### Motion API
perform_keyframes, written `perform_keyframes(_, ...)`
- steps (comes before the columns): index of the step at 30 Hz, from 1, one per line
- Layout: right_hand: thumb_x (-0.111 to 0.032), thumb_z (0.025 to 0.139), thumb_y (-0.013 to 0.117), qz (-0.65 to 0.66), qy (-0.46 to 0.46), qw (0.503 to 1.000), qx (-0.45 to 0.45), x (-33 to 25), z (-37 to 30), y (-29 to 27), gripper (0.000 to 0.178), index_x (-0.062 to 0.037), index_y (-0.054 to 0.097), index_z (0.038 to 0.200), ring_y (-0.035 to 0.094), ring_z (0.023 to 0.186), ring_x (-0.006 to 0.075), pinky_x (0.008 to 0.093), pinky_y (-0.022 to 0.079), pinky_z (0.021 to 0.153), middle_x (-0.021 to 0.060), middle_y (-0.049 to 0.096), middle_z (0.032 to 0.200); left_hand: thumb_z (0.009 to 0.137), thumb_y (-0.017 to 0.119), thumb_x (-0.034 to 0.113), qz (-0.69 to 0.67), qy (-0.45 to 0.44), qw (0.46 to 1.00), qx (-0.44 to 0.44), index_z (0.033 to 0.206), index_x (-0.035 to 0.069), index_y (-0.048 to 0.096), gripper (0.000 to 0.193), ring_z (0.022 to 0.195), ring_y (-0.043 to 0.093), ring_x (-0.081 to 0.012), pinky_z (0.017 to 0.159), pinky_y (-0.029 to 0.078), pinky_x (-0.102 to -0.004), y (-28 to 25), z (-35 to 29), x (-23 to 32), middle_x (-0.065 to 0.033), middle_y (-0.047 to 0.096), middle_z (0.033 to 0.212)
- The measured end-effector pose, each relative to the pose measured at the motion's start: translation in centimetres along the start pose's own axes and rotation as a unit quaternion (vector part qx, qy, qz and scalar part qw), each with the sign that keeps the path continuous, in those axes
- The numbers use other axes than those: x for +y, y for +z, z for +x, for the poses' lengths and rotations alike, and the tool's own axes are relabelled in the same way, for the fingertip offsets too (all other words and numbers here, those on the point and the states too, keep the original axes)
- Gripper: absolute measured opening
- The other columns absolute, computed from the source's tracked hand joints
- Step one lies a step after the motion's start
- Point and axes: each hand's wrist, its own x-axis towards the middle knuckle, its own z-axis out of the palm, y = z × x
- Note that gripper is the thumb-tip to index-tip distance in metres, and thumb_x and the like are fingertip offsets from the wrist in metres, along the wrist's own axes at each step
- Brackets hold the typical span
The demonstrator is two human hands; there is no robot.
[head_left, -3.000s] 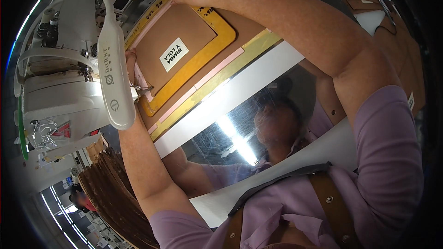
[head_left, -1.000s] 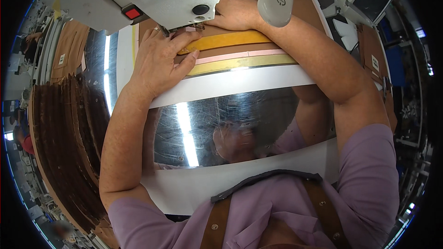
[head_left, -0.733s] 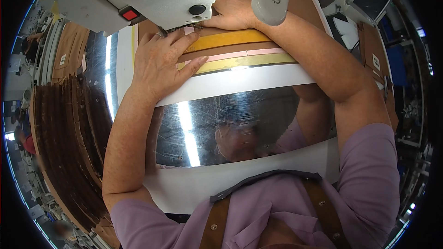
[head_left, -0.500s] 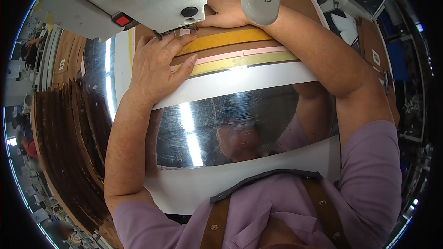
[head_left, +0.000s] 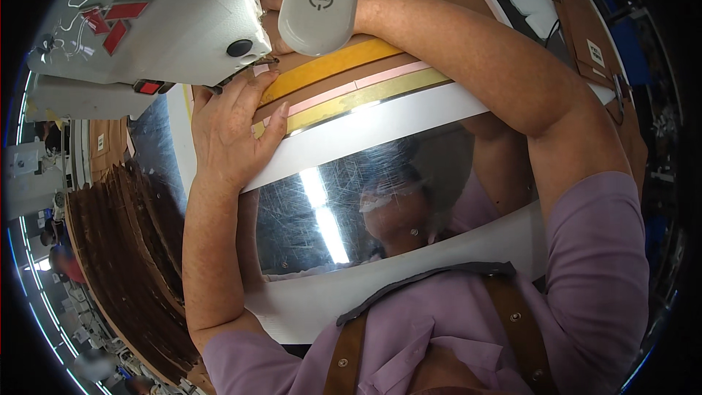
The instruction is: Aligning and sewing a leather pocket or label onto a leather bag panel using an industrial sewing machine.
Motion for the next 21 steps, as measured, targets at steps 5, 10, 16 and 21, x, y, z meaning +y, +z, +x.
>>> perform_keyframes(5,-0.067,0.087,0.059,0.051,-0.002,0.999,0.015,0.9,0.5,0.9,0.086,-0.0126,0.047,0.153,0.033,0.151,0.0261,0.0467,0.022,0.124,0.0126,0.043,0.158,0.088,0.069,0.024,0.011,0.016,1.0,0.001,0.119,0.007,0.068,0.035,0.093,0.067,-0.0288,0.086,0.045,-0.0413,0.1,0.6,0.4,-0.0119,0.07,0.101)
perform_keyframes(10,-0.065,0.086,0.062,0.041,0.011,0.999,-0.006,0.4,-0.2,0.0,0.084,-0.0134,0.05,0.151,0.035,0.149,0.0267,0.0463,0.021,0.124,0.0118,0.046,0.156,0.088,0.069,0.025,0.012,0.012,1.0,-0.005,0.119,0.006,0.069,0.037,0.091,0.069,-0.0268,0.095,0.042,-0.0449,0.4,0.6,0.3,-0.0118,0.07,0.1)
perform_keyframes(16,-0.065,0.085,0.062,0.08,0.005,0.997,0.01,0.4,-0.8,-0.6,0.084,-0.0134,0.051,0.15,0.035,0.149,0.0265,0.0464,0.021,0.123,0.0105,0.047,0.155,0.089,0.07,0.027,0.023,0.012,1.0,-0.01,0.121,0.006,0.069,0.038,0.087,0.069,-0.0267,0.093,0.042,-0.0442,0.0,0.9,0.6,-0.0115,0.07,0.097)
perform_keyframes(21,-0.066,0.086,0.061,0.025,-0.005,1.0,-0.016,0.4,0.1,0.1,0.084,-0.0132,0.05,0.151,0.034,0.149,0.0258,0.0469,0.022,0.123,0.0114,0.047,0.156,0.09,0.071,0.035,-0.011,-0.037,0.998,-0.055,0.127,0.004,0.067,0.048,0.073,0.066,-0.0287,0.077,0.047,-0.0386,-0.7,1.2,3.3,-0.0114,0.071,0.081)
